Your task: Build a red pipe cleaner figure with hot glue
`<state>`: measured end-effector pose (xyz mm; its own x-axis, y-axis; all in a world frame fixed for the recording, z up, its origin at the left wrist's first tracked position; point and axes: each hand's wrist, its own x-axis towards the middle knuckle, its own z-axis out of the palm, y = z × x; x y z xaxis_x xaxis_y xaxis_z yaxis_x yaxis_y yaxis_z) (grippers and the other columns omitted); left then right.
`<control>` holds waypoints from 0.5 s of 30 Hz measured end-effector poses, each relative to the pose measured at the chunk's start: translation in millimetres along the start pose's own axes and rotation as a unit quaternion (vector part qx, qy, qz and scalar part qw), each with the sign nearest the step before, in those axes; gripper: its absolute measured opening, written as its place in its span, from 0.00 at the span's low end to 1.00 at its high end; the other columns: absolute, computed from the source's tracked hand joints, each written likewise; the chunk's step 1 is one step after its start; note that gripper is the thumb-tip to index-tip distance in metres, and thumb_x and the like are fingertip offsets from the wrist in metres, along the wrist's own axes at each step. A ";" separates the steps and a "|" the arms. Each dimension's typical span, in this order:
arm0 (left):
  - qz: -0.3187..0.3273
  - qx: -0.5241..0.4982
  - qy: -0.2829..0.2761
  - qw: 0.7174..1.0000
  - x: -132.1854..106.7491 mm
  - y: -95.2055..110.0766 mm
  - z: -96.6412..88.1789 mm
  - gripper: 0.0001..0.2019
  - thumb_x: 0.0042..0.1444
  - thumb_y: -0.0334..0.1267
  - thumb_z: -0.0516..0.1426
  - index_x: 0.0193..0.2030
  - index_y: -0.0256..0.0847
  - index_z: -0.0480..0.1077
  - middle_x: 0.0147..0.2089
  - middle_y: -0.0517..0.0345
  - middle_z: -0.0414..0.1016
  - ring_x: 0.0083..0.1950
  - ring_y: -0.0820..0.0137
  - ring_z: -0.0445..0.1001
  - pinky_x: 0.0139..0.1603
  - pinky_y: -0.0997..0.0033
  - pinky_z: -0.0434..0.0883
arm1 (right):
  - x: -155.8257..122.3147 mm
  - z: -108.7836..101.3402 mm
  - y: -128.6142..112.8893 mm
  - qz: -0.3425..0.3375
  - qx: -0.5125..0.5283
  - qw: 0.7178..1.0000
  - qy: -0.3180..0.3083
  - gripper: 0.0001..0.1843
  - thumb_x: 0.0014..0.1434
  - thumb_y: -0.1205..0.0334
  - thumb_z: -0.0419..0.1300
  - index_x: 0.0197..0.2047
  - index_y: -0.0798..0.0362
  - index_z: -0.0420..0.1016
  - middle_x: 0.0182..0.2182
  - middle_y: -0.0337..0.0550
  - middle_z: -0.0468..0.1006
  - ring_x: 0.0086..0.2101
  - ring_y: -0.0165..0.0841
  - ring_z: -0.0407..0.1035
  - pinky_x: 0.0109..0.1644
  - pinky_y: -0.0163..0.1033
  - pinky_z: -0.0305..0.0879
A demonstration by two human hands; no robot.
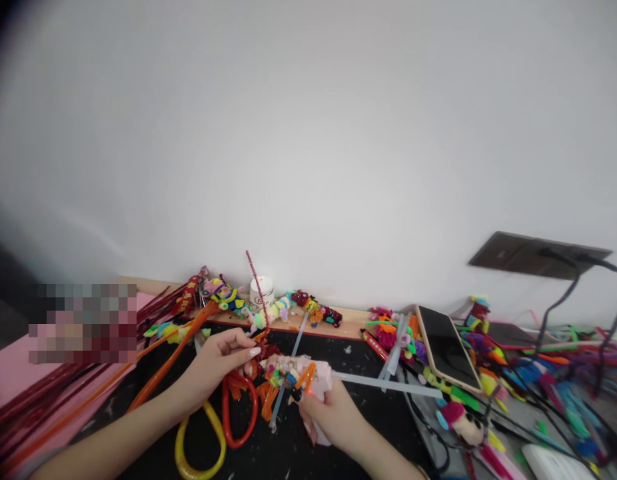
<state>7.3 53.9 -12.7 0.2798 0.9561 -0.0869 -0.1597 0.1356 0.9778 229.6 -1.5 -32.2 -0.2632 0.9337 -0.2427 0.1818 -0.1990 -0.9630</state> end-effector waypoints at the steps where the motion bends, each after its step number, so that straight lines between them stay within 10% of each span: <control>1: 0.000 0.000 -0.001 1.000 0.1 -0.3 -0.3 0.09 0.46 0.37 0.62 0.26 0.37 0.66 0.17 0.65 0.73 0.19 0.77 0.69 0.23 0.79 0.64 | -1.8 0.2 -0.6 -0.007 -0.025 1.000 0.003 0.21 0.50 0.42 0.57 0.28 0.54 0.64 0.11 0.30 0.61 0.12 0.24 0.56 0.14 0.29 0.54; 11: 0.012 -0.001 0.006 1.000 0.2 -1.3 -2.1 0.09 0.48 0.37 0.62 0.27 0.37 0.66 0.17 0.64 0.74 0.20 0.77 0.69 0.24 0.80 0.64 | -17.2 5.5 -26.3 -0.176 -0.341 0.917 0.114 0.04 0.55 0.64 0.51 0.32 0.51 0.66 0.27 0.39 0.74 0.27 0.32 0.70 0.29 0.33 0.64; 15: 0.008 0.008 0.010 1.000 0.1 0.5 -0.9 0.09 0.47 0.37 0.62 0.26 0.37 0.66 0.17 0.64 0.74 0.19 0.77 0.68 0.23 0.80 0.63 | -12.6 -1.9 -23.6 -0.171 -0.499 0.829 0.182 0.12 0.54 0.66 0.52 0.44 0.52 0.64 0.34 0.44 0.76 0.32 0.39 0.73 0.32 0.38 0.65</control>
<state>6.4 54.3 -12.4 0.2575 0.9633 -0.0754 -0.1481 0.1165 0.9821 230.4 -7.9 -6.2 -0.1905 0.9486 0.2526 0.8977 0.2725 -0.3463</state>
